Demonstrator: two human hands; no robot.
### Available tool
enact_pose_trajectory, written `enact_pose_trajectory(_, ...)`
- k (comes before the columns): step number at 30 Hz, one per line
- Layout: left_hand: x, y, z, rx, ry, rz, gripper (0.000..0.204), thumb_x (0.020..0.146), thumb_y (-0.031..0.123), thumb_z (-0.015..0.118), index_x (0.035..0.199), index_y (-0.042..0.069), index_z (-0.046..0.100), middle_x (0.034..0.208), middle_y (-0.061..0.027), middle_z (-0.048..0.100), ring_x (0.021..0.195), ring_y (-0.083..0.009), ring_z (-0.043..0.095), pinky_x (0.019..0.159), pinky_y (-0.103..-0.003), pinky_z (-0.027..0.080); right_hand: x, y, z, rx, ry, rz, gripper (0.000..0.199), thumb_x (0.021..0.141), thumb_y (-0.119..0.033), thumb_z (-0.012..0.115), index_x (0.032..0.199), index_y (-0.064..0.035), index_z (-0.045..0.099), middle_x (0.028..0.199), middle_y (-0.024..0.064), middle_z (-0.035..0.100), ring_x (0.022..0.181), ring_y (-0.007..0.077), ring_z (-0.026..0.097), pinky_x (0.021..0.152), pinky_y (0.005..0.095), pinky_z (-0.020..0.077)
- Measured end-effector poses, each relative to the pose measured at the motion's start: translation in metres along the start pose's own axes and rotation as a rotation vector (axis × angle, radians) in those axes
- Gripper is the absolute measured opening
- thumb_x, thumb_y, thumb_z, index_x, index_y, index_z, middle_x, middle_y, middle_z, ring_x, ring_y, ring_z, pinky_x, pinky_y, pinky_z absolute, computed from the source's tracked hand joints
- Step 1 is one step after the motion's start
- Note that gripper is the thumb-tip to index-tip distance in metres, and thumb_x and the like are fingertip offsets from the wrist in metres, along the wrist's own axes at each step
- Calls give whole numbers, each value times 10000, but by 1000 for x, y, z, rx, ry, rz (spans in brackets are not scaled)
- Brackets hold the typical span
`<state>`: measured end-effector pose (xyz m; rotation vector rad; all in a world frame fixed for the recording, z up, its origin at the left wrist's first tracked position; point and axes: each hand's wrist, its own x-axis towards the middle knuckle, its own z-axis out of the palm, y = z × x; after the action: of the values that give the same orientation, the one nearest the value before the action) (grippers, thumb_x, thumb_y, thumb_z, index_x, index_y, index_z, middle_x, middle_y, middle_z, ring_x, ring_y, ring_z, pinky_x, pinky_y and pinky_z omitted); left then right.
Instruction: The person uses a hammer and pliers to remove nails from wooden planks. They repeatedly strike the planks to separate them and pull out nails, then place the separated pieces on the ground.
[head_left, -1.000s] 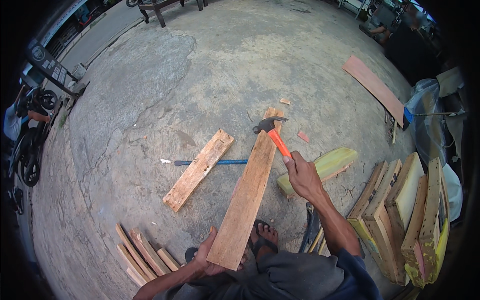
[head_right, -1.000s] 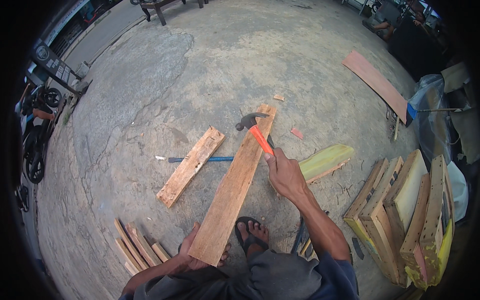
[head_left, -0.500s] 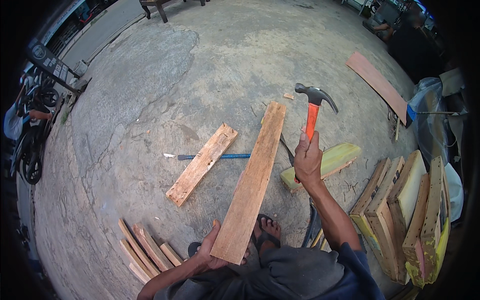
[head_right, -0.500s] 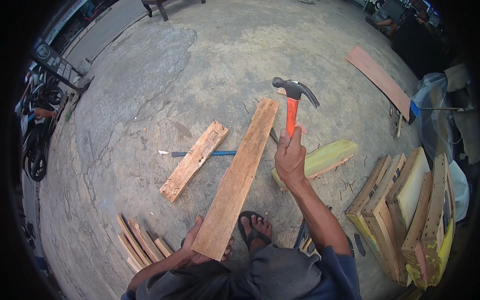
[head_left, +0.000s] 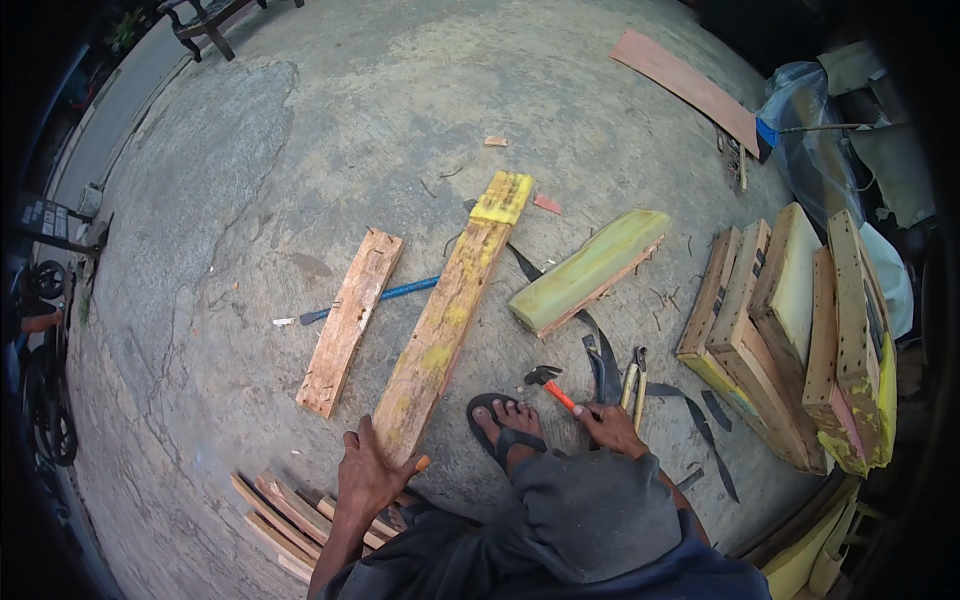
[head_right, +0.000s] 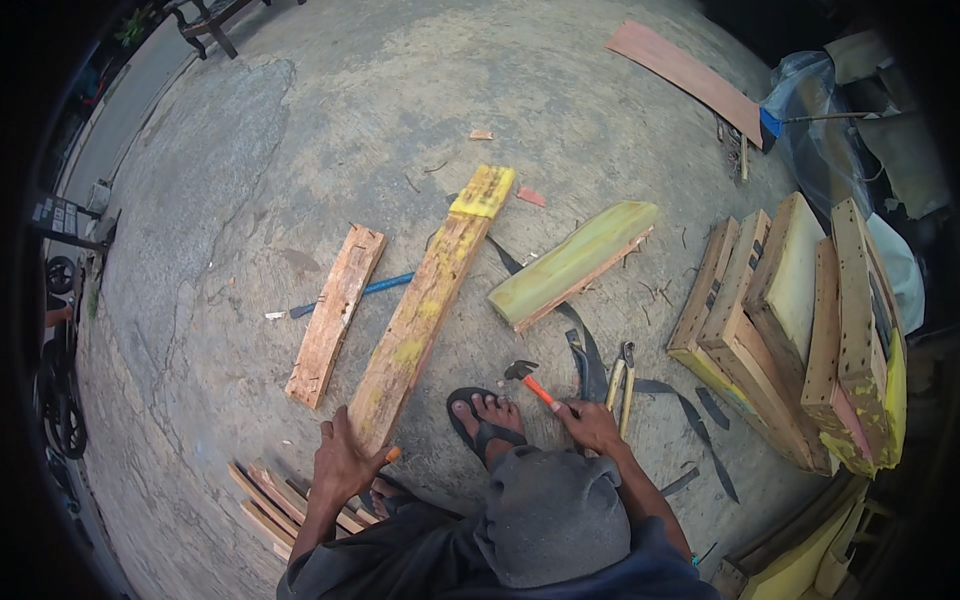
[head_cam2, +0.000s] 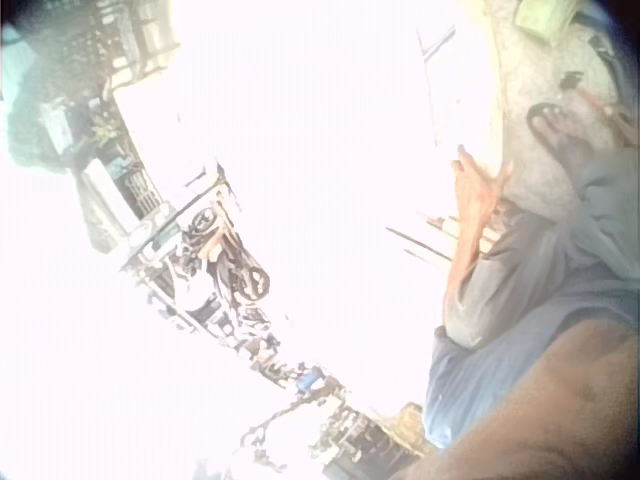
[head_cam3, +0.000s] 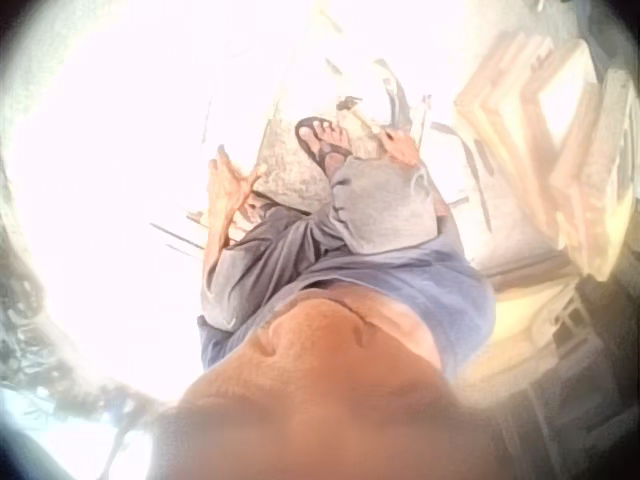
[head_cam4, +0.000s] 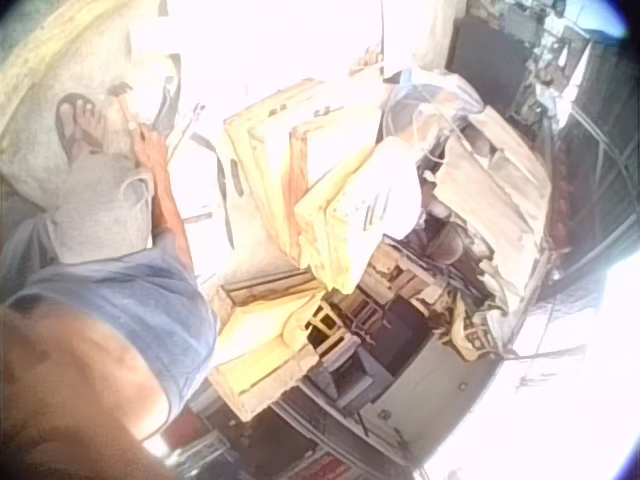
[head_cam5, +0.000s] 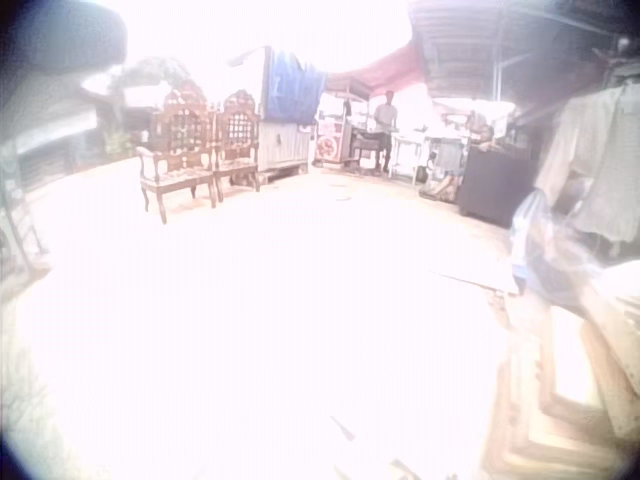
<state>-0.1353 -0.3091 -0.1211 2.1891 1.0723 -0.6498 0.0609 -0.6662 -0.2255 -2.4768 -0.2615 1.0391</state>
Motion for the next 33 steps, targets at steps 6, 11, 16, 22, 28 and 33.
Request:
enact_pose_trajectory(6, 17, -13, 25, -147, -247, 95, 1023, 693, 441, 962, 1376, -53, 381, 1261, -320, 580, 1151, -475, 646, 946, -499, 562, 1, 65, -15, -239, 462, 213, 614, 923, -404, 741, 1355, -28, 519, 1320, 292, 545, 1170, 501, 581, 981, 535, 495)
enact_pose_trajectory(11, 23, -15, 33, -504, -412, 182, 897, 738, 424, 952, 1288, -54, 430, 1202, -258, 650, 1157, -322, 659, 968, -419, 544, 13, 116, 9, 46, 455, 242, 804, 843, -370, 805, 1396, 13, 366, 1295, 343, 562, 1192, 519, 593, 1010, 554, 486)
enact_pose_trajectory(16, 21, -21, 30, -743, -553, 39, 1014, 717, 469, 959, 1403, -26, 400, 1328, -194, 572, 1241, -255, 543, 1071, -360, 424, 29, 105, -8, 23, 457, 360, 622, 859, -250, 704, 1343, 27, 429, 1112, 324, 674, 1056, 478, 682, 927, 505, 524)
enact_pose_trajectory(22, -18, -64, 15, -1036, -761, -27, 900, 817, 325, 898, 1429, 37, 305, 1410, -218, 469, 1405, -282, 417, 1175, -393, 339, -5, -30, -85, 87, 281, 176, 564, 913, -192, 630, 1438, -58, 470, 1047, 322, 703, 1010, 481, 700, 900, 508, 529)
enact_pose_trajectory(28, -54, -52, 30, -1810, -819, -167, 1024, 821, 192, 828, 1602, 121, 169, 1437, -308, 481, 1317, -515, 541, 1091, -576, 489, 9, -141, -119, -491, -151, -382, 651, 938, -102, 588, 1561, -151, 403, 1298, 321, 614, 1171, 466, 644, 993, 533, 489)
enact_pose_trajectory(33, -49, -84, 64, -1838, -760, -12, 863, 885, 330, 752, 1529, 95, 229, 1384, -283, 455, 1223, -490, 578, 1018, -666, 504, 34, -169, -117, -1156, 101, -637, 706, 934, -74, 577, 1602, -162, 364, 1355, 286, 545, 1234, 483, 575, 1041, 670, 403)
